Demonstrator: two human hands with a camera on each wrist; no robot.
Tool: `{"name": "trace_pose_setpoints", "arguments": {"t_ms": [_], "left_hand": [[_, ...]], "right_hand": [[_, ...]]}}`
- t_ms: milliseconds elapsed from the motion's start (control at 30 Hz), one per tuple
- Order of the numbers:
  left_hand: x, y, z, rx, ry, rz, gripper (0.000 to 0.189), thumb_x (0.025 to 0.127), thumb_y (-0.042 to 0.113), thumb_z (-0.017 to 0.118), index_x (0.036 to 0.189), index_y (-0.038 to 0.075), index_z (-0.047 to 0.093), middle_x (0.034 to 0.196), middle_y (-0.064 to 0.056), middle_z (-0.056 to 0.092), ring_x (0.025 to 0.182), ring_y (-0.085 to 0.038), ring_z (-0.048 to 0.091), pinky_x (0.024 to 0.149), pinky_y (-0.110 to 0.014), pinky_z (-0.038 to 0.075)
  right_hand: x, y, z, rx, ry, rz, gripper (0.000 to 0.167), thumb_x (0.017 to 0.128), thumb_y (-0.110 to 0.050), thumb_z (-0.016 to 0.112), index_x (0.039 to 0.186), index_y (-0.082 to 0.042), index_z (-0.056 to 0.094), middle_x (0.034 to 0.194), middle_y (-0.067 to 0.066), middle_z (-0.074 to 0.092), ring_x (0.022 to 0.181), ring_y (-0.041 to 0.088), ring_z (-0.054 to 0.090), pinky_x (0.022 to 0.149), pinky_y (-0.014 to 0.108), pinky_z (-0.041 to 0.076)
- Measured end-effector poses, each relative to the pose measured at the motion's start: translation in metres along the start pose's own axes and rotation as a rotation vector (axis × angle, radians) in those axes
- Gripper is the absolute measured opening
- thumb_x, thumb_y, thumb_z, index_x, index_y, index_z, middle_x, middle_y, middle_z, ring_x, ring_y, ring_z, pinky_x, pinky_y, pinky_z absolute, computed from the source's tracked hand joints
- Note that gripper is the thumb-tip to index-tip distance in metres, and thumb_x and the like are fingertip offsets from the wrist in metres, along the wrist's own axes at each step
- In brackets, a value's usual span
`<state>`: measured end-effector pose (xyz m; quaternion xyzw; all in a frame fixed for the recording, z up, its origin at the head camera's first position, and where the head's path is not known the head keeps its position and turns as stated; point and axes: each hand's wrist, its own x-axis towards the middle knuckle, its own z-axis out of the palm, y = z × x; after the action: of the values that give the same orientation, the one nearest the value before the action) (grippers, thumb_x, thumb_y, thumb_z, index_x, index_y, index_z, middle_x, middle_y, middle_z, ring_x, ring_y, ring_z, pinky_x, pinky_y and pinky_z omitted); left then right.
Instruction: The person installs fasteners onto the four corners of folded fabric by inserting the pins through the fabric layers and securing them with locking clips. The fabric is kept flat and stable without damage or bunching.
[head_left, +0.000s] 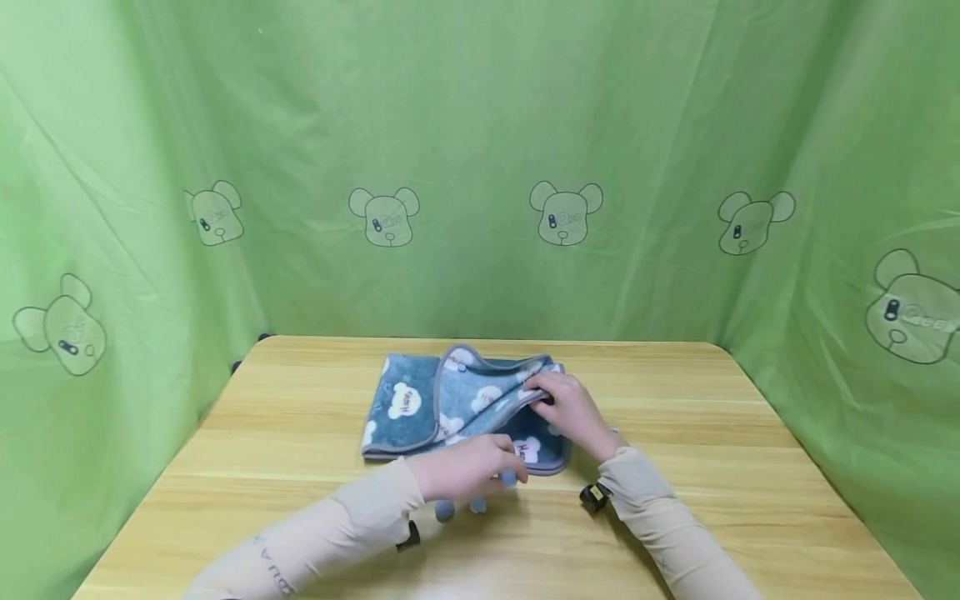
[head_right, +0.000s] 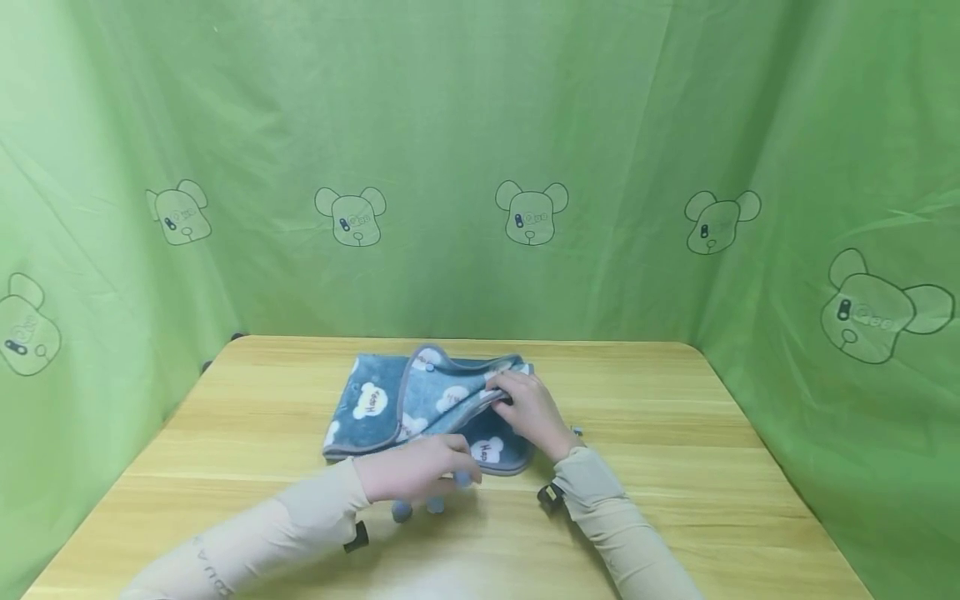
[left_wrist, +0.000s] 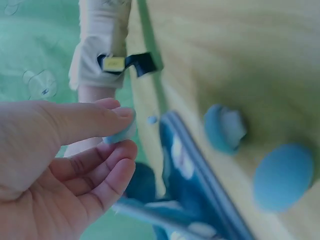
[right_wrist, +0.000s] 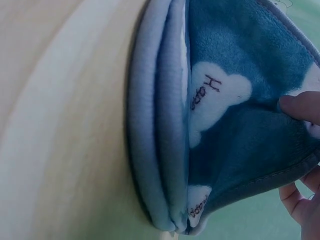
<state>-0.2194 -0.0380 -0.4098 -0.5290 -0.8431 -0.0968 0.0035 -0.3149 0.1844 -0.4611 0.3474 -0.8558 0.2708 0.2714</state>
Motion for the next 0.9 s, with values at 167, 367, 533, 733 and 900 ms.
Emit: {"name": "trace_pose_setpoints", "arguments": {"t_ms": [167,367,533,733,900], "left_hand": [[0.0,-0.006,-0.017,-0.017,0.079,-0.028,0.03,0.09,0.011,0.067,0.12,0.011,0.068,0.106,-0.004,0.065,0.09,-0.01,0.061,0.08,-0.011,0.048],[0.002,-0.02,-0.033,-0.002,0.221,-0.052,0.03,0.093,0.011,0.065,0.123,0.008,0.064,0.107,-0.006,0.062,0.089,-0.012,0.059,0.079,-0.017,0.05],[0.008,-0.036,-0.041,-0.078,0.301,-0.146,0.032,0.096,0.017,0.061,0.126,0.006,0.061,0.113,-0.009,0.062,0.095,-0.016,0.062,0.083,-0.024,0.052],[0.019,-0.055,-0.047,-0.197,0.448,-0.288,0.034,0.098,0.025,0.057,0.127,0.006,0.062,0.111,-0.009,0.065,0.089,-0.016,0.06,0.08,-0.029,0.052],[0.029,-0.074,-0.045,-0.435,0.536,-0.442,0.033,0.1,0.029,0.055,0.125,0.01,0.064,0.106,-0.008,0.067,0.088,-0.016,0.061,0.078,-0.029,0.052]], "right_hand": [[0.0,-0.001,0.0,-0.007,0.009,-0.006,0.024,0.073,0.001,0.076,0.092,-0.01,0.069,0.093,0.006,0.073,0.088,0.022,0.068,0.079,0.042,0.051],[0.001,-0.002,-0.001,-0.003,0.007,-0.004,0.025,0.072,0.002,0.076,0.092,-0.01,0.069,0.094,0.007,0.073,0.089,0.024,0.068,0.08,0.044,0.052],[0.001,-0.001,-0.001,-0.009,-0.011,0.015,0.021,0.075,-0.001,0.075,0.092,-0.01,0.069,0.094,0.007,0.073,0.09,0.024,0.068,0.083,0.044,0.052],[0.001,0.0,-0.001,0.0,-0.009,0.005,0.022,0.075,0.0,0.075,0.093,-0.01,0.069,0.094,0.008,0.073,0.09,0.025,0.068,0.083,0.045,0.052],[0.002,0.0,-0.001,-0.002,0.017,-0.03,0.024,0.072,0.001,0.076,0.092,-0.01,0.069,0.093,0.007,0.073,0.088,0.024,0.068,0.082,0.044,0.052]]}}
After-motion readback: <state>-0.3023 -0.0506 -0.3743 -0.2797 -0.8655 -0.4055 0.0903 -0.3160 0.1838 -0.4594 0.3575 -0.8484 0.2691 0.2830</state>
